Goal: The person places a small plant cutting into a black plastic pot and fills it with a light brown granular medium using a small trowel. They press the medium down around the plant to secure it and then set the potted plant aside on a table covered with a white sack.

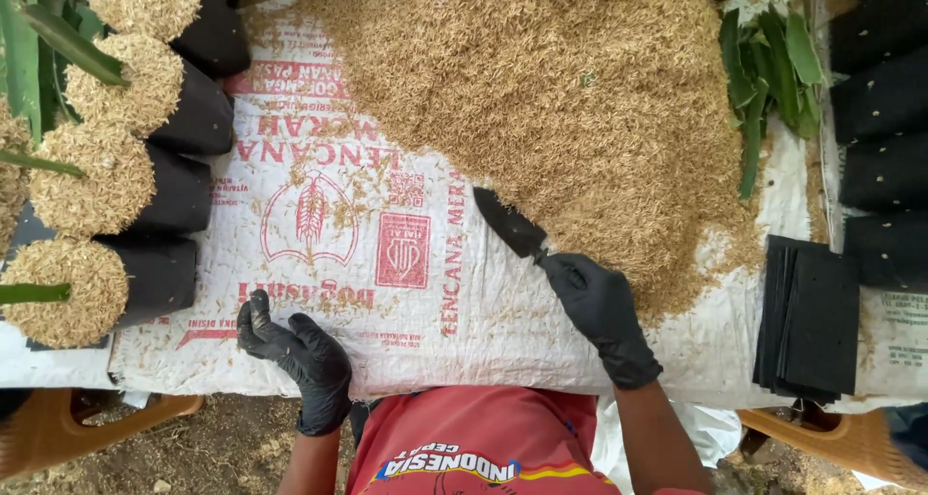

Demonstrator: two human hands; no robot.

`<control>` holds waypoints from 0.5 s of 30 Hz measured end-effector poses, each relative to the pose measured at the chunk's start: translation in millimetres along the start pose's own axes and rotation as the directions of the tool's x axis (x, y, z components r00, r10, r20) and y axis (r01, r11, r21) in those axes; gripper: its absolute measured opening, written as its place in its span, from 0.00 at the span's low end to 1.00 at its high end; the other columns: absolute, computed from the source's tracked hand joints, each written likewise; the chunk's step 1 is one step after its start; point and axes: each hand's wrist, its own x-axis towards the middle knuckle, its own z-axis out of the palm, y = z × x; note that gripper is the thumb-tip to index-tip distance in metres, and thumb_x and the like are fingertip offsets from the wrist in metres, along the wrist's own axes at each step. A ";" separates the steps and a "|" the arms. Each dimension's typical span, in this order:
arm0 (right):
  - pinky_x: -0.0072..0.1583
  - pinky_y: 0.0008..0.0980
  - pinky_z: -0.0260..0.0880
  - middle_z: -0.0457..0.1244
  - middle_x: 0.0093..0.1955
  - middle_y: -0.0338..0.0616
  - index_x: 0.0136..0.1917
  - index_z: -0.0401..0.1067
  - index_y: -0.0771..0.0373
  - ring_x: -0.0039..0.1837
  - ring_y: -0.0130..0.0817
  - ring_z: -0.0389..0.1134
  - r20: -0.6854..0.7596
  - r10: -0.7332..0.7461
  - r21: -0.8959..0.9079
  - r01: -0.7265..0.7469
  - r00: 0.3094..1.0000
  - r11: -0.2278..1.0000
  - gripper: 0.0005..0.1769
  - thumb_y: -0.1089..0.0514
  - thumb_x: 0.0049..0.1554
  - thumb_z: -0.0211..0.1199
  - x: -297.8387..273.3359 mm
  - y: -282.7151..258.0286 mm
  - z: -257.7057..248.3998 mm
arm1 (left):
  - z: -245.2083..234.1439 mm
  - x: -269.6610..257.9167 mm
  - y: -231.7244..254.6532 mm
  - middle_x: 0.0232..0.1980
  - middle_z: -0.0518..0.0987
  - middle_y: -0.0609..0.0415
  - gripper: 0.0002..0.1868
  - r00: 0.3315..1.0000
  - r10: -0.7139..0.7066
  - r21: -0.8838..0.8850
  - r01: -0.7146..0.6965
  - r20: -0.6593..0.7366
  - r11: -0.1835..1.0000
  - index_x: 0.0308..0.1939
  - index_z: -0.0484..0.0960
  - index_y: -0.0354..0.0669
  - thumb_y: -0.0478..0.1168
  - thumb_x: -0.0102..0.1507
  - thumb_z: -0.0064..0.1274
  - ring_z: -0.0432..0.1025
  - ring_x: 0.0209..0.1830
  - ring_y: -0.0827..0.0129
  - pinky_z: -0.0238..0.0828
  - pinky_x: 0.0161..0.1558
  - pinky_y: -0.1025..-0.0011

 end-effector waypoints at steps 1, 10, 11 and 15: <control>0.42 0.34 0.67 0.72 0.41 0.39 0.49 0.78 0.52 0.45 0.32 0.74 -0.007 -0.002 -0.002 0.002 1.000 1.000 0.12 0.45 0.57 0.63 5.8 5.2 -2.5 | 0.4 0.4 0.3 0.66 0.55 0.33 0.22 1.000 0.003 -0.006 -0.003 -0.002 1.000 0.67 0.61 0.27 0.37 0.72 0.32 0.54 0.66 0.41 0.49 0.70 0.45; 0.37 0.34 0.66 0.71 0.40 0.44 0.52 0.79 0.61 0.36 0.33 0.67 -0.106 0.061 0.059 -0.055 0.993 0.997 0.18 0.46 0.57 0.64 40.0 14.7 -55.9 | 0.1 1.5 -0.6 0.65 0.56 0.32 0.21 1.000 -0.011 0.033 0.011 0.004 0.999 0.67 0.62 0.27 0.36 0.72 0.32 0.54 0.66 0.40 0.48 0.69 0.45; 0.36 0.33 0.64 0.70 0.38 0.43 0.51 0.79 0.61 0.35 0.32 0.65 -0.114 0.072 0.067 -0.064 0.991 0.996 0.17 0.47 0.58 0.64 42.3 13.0 -63.4 | 0.4 1.5 -1.9 0.65 0.57 0.32 0.21 1.000 -0.003 0.047 0.003 0.001 0.999 0.66 0.63 0.26 0.35 0.71 0.32 0.54 0.65 0.40 0.48 0.69 0.44; 0.36 0.30 0.59 0.63 0.28 0.38 0.45 0.80 0.60 0.31 0.27 0.62 -0.158 0.162 0.101 -0.147 0.974 0.984 0.12 0.49 0.60 0.66 57.9 1.0 -92.7 | -0.4 2.9 2.3 0.63 0.58 0.32 0.20 1.000 0.008 0.051 -0.008 0.002 0.999 0.65 0.63 0.25 0.32 0.70 0.32 0.54 0.64 0.41 0.47 0.68 0.44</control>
